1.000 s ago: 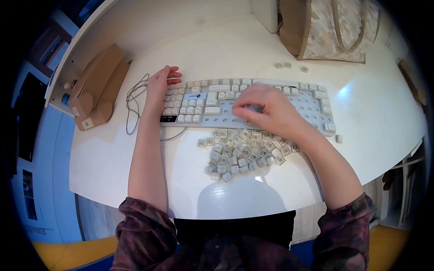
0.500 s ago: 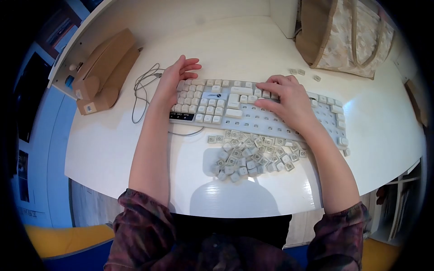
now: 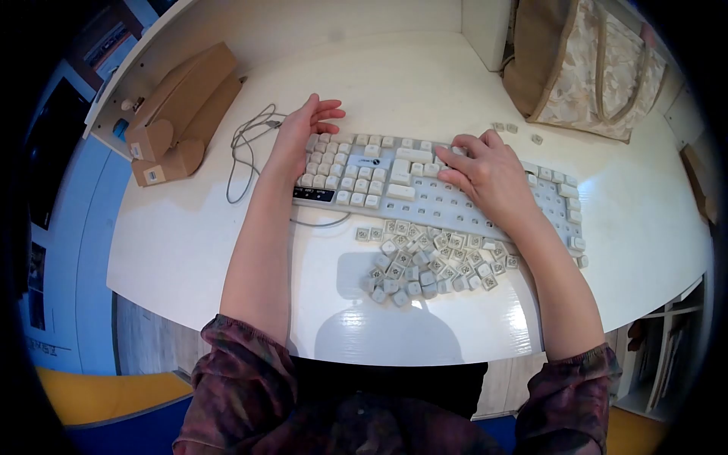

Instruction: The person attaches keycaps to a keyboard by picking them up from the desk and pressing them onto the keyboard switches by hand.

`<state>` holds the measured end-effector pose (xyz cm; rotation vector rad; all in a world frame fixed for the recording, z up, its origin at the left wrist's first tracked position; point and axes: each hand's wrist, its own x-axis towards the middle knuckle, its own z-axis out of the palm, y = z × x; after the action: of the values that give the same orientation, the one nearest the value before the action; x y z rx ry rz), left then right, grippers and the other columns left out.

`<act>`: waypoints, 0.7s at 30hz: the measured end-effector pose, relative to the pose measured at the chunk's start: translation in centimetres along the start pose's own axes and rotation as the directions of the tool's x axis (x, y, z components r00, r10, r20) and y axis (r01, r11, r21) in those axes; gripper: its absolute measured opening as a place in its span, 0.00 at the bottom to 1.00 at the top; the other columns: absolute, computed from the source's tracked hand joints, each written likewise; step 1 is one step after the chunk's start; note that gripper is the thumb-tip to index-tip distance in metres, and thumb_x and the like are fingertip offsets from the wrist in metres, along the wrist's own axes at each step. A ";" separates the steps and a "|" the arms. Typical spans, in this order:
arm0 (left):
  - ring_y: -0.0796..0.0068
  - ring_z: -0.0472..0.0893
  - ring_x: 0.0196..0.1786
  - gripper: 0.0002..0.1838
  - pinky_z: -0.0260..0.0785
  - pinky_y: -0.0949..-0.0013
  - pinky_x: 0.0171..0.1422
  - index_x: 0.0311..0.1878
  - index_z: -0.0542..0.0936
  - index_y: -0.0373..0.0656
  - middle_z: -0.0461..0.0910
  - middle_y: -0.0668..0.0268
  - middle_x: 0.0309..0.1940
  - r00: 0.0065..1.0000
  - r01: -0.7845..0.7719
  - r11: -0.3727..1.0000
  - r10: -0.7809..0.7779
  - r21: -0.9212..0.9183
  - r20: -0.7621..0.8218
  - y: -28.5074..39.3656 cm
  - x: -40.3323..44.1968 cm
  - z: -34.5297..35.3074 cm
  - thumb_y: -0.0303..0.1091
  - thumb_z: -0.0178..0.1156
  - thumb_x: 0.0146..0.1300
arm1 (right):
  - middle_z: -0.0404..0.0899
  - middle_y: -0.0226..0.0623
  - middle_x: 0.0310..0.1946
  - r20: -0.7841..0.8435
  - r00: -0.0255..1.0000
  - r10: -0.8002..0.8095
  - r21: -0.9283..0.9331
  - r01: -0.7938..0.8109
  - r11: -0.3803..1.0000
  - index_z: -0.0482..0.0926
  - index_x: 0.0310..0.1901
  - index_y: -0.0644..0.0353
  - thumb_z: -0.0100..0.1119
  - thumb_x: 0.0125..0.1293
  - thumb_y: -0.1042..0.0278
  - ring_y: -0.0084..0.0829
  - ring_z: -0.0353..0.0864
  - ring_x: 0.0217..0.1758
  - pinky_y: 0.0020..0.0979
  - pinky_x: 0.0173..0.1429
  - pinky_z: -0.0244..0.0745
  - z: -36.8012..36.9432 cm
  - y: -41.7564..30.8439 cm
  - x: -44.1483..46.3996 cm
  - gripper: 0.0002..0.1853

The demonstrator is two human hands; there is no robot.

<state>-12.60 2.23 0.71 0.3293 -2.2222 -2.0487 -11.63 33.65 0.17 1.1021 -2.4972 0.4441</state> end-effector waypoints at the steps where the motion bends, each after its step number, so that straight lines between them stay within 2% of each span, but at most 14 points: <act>1: 0.74 0.76 0.42 0.27 0.69 0.68 0.58 0.58 0.81 0.38 0.85 0.64 0.48 1.000 0.001 1.000 -0.001 0.006 -0.004 0.0 0.0 0.0 0.50 0.41 0.80 | 0.81 0.33 0.51 0.001 1.000 -0.002 -0.001 0.002 1.000 0.87 0.55 0.50 0.60 0.68 0.49 0.38 0.74 0.49 0.38 0.54 0.73 0.0 0.0 0.0 0.20; 6: 0.75 0.76 0.42 0.27 0.69 0.68 0.56 0.58 0.82 0.38 0.85 0.65 0.48 1.000 0.001 1.000 -0.001 -0.003 0.007 -0.2 0.2 0.0 0.49 0.41 0.80 | 0.81 0.33 0.50 0.036 0.998 0.044 0.053 -0.046 0.998 0.87 0.55 0.49 0.61 0.68 0.50 0.38 0.73 0.49 0.38 0.55 0.72 0.2 0.6 0.2 0.19; 9: 0.76 0.75 0.41 0.26 0.69 0.69 0.56 0.58 0.82 0.38 0.85 0.65 0.47 1.000 0.002 1.000 -0.002 0.006 -0.001 0.0 0.0 0.0 0.49 0.41 0.80 | 0.80 0.33 0.49 0.060 0.994 0.090 0.173 -0.099 0.980 0.87 0.55 0.47 0.65 0.66 0.49 0.39 0.73 0.50 0.37 0.58 0.71 -0.2 0.5 0.1 0.19; 12: 0.75 0.75 0.41 0.26 0.70 0.69 0.55 0.58 0.82 0.38 0.85 0.65 0.47 1.000 0.001 1.000 -0.001 0.009 -0.002 0.2 -0.1 0.1 0.49 0.41 0.80 | 0.79 0.34 0.48 0.081 0.987 0.139 0.140 -0.149 0.979 0.87 0.55 0.45 0.70 0.60 0.46 0.38 0.74 0.51 0.37 0.60 0.70 -0.5 0.0 0.3 0.23; 15: 0.75 0.75 0.41 0.26 0.70 0.69 0.55 0.58 0.82 0.38 0.85 0.64 0.47 1.000 -0.007 1.000 0.007 0.000 0.005 0.0 0.0 0.1 0.49 0.42 0.80 | 0.78 0.34 0.48 0.116 0.973 0.201 0.197 -0.221 0.955 0.87 0.55 0.44 0.74 0.55 0.43 0.38 0.74 0.52 0.36 0.60 0.71 -0.5 0.2 0.6 0.27; 21: 0.75 0.75 0.42 0.26 0.70 0.69 0.55 0.58 0.82 0.38 0.85 0.64 0.47 0.999 -0.030 1.000 0.030 -0.004 0.013 -0.2 0.1 0.0 0.49 0.42 0.80 | 0.79 0.34 0.47 0.063 0.979 0.193 0.209 -0.202 0.957 0.87 0.55 0.50 0.74 0.54 0.42 0.38 0.74 0.50 0.36 0.58 0.72 0.2 0.6 0.4 0.29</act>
<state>-12.65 2.22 0.53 0.2817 -2.2167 -2.0456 -12.37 33.67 0.14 0.9470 -2.6568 0.7716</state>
